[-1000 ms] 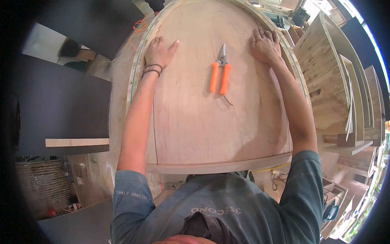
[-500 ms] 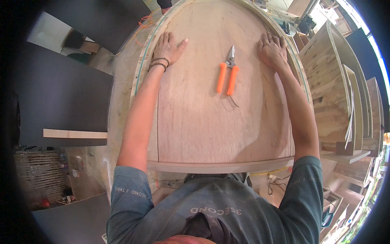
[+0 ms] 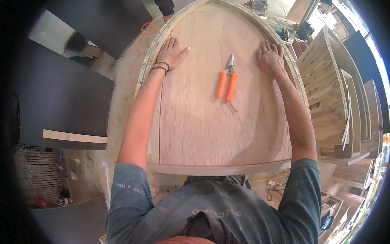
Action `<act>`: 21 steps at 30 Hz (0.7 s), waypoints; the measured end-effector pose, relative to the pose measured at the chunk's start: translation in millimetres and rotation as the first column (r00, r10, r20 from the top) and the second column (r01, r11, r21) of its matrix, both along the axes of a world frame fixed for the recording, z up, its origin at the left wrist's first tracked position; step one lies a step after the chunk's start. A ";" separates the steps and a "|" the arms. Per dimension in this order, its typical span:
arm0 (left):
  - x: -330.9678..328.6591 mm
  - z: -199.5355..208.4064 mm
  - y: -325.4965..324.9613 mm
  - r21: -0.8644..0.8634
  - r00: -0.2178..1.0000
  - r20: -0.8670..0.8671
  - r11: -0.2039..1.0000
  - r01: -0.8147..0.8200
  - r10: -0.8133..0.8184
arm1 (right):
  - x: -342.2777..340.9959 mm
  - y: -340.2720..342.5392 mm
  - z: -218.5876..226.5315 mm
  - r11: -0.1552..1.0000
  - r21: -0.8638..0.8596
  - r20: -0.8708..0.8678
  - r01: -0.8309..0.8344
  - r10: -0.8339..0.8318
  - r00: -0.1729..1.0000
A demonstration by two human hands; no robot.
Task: The person applies glue to small wooden strips and attaches them to the edges of a curved wooden panel. They then position the panel onto a larger wooden structure, aligning it with existing components. The person repeats the gluing and attaching process for additional strips on the panel's edges.
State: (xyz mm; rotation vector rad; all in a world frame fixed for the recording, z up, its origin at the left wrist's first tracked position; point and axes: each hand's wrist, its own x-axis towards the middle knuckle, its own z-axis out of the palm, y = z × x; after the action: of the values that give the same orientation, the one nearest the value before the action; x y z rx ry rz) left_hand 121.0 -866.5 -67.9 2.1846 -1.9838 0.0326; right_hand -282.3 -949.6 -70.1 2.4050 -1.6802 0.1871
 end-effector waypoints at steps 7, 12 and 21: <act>-7.4 0.0 -50.9 0.001 0.994 0.001 0.994 -0.109 0.109 | -1.2 6.7 2.6 1.000 -0.004 -0.003 0.007 -0.007 1.000; -10.8 -3.3 -85.7 -0.031 0.974 -0.041 0.974 -0.226 0.225 | 4.1 7.5 3.7 0.999 -0.046 0.063 -0.026 0.029 0.998; -16.7 -10.8 -119.7 0.009 0.997 -0.018 0.997 -0.073 0.073 | -1.7 9.7 1.7 0.996 -0.082 0.123 -0.025 0.035 0.992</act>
State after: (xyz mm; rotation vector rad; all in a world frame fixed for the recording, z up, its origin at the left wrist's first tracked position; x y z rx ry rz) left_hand 104.3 -986.2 -78.6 2.2541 -1.8970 0.0150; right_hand -284.0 -939.9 -68.3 2.4053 -1.6543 0.4086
